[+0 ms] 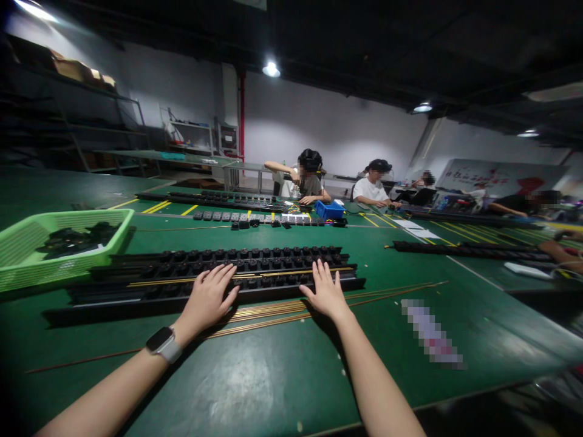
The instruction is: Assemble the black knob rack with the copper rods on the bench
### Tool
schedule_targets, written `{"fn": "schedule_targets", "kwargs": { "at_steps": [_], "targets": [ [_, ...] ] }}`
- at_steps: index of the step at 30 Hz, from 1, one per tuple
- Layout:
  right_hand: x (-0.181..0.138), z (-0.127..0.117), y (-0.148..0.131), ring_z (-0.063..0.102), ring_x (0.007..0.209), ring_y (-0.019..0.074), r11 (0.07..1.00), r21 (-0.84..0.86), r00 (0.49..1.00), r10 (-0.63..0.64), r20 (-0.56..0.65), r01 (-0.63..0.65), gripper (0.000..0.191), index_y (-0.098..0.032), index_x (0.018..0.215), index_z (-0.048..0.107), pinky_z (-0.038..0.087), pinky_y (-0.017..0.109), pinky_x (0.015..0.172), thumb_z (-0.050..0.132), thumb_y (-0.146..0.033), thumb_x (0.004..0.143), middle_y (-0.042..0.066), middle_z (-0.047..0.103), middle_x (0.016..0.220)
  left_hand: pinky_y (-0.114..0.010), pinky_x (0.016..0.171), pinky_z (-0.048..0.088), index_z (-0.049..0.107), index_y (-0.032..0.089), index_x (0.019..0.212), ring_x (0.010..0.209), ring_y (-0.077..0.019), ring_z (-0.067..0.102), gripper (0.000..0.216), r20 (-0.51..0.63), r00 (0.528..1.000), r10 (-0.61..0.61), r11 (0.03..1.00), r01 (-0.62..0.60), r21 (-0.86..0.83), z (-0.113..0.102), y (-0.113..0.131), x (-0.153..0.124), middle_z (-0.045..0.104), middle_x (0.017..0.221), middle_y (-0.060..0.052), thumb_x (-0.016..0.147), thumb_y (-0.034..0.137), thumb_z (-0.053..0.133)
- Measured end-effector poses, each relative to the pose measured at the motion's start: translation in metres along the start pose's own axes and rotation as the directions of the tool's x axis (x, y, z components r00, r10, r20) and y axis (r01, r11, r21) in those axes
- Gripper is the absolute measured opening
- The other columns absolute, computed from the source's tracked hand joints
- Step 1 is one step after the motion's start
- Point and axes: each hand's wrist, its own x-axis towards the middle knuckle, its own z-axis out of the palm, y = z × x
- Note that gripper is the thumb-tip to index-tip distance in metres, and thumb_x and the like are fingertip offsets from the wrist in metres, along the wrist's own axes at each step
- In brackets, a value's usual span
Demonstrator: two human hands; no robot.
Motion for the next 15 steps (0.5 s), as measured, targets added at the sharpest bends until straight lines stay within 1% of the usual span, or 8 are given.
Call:
{"fn": "schedule_targets", "kwargs": {
  "at_steps": [5,10,13,15],
  "targets": [
    [-0.001,-0.001,-0.005,0.0,0.17,0.0309,1.0,-0.014,0.999,-0.015,-0.032,0.015,0.092,-0.019,0.176,0.003,0.003,0.064,0.135,0.03,-0.074,0.107,0.008,-0.002,0.183,-0.059,0.122,0.035,0.055,0.025,0.158,0.149,-0.0358,0.054,0.057,0.001,1.0,-0.005,1.0,0.005,-0.002,0.001,0.0,0.0,0.062,0.158,-0.013,0.106,0.046,0.049],
    [-0.003,0.0,-0.011,-0.001,0.17,0.0316,0.999,-0.033,1.0,-0.026,0.001,0.026,0.095,-0.018,0.176,0.004,0.003,0.064,0.134,0.034,-0.074,0.106,0.009,-0.001,0.182,-0.059,0.121,0.035,0.054,0.024,0.159,0.148,-0.0359,0.054,0.057,-0.002,1.0,-0.006,1.0,0.006,-0.003,0.0,0.0,0.0,0.061,0.158,-0.014,0.106,0.046,0.049],
    [-0.004,0.0,-0.014,-0.001,0.17,0.0318,0.999,-0.035,0.999,-0.034,-0.017,0.033,0.095,-0.018,0.176,0.003,0.003,0.063,0.135,0.033,-0.074,0.106,0.009,-0.003,0.182,-0.059,0.121,0.035,0.055,0.024,0.158,0.148,-0.0358,0.054,0.057,-0.001,1.0,-0.004,1.0,0.004,-0.003,0.0,0.0,0.0,0.062,0.158,-0.014,0.106,0.046,0.049],
    [-0.004,-0.001,-0.015,0.0,0.17,0.0324,0.998,-0.04,0.999,-0.045,-0.015,0.044,0.095,-0.018,0.176,0.003,0.002,0.064,0.135,0.034,-0.074,0.106,0.009,-0.001,0.182,-0.059,0.121,0.035,0.056,0.024,0.157,0.148,-0.0356,0.054,0.056,-0.001,1.0,-0.002,1.0,0.002,-0.004,0.0,0.0,0.0,0.062,0.158,-0.013,0.106,0.046,0.049]
  ]
}}
